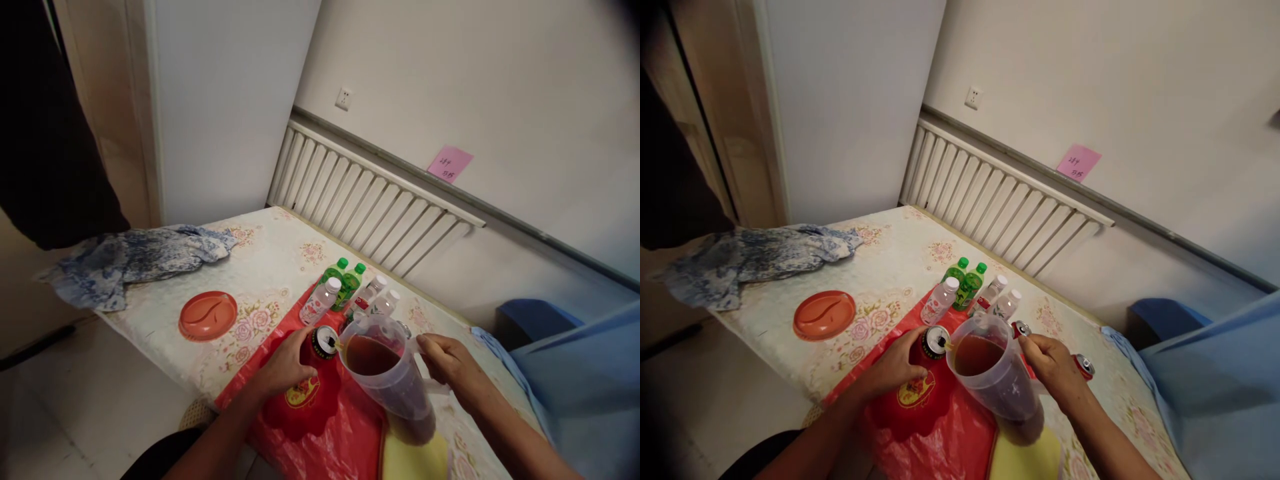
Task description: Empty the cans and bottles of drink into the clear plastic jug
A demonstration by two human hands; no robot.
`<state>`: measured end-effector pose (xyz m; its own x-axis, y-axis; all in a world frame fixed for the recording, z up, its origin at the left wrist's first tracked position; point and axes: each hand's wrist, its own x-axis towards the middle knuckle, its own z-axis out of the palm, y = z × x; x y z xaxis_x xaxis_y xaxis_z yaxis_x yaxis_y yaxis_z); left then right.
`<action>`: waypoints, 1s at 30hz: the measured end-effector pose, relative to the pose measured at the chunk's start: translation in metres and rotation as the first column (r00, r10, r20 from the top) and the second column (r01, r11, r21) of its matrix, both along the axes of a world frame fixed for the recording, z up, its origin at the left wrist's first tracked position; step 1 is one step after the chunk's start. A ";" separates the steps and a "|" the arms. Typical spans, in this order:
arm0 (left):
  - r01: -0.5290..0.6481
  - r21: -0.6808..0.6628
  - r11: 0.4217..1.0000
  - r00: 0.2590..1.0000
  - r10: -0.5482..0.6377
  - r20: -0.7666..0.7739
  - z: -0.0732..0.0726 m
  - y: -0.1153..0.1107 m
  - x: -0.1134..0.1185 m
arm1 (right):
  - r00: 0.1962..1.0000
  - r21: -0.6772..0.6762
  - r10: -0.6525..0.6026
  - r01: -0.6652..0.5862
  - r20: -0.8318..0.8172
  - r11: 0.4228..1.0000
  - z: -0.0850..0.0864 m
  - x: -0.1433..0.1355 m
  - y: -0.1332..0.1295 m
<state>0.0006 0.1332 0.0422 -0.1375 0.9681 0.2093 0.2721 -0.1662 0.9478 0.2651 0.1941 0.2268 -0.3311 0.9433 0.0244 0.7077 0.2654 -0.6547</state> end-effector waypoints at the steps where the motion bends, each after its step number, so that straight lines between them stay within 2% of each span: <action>1: 0.000 -0.001 1.000 1.000 0.000 -0.005 -0.001 0.000 0.000 | 1.000 0.005 0.001 -0.001 0.001 1.000 0.000 0.000 0.000; 11: 0.011 0.012 1.000 1.000 -0.011 0.004 -0.004 0.002 -0.001 | 0.999 0.016 0.007 -0.008 0.039 1.000 0.000 0.000 0.003; 17: 0.019 0.005 1.000 1.000 -0.019 -0.006 -0.002 0.001 0.000 | 0.999 0.006 0.000 0.000 0.037 1.000 -0.001 0.001 0.004; 30: 0.038 -0.027 0.999 0.998 -0.039 -0.056 0.000 0.002 -0.001 | 0.993 -0.010 0.006 -0.005 0.119 1.000 0.006 -0.003 0.000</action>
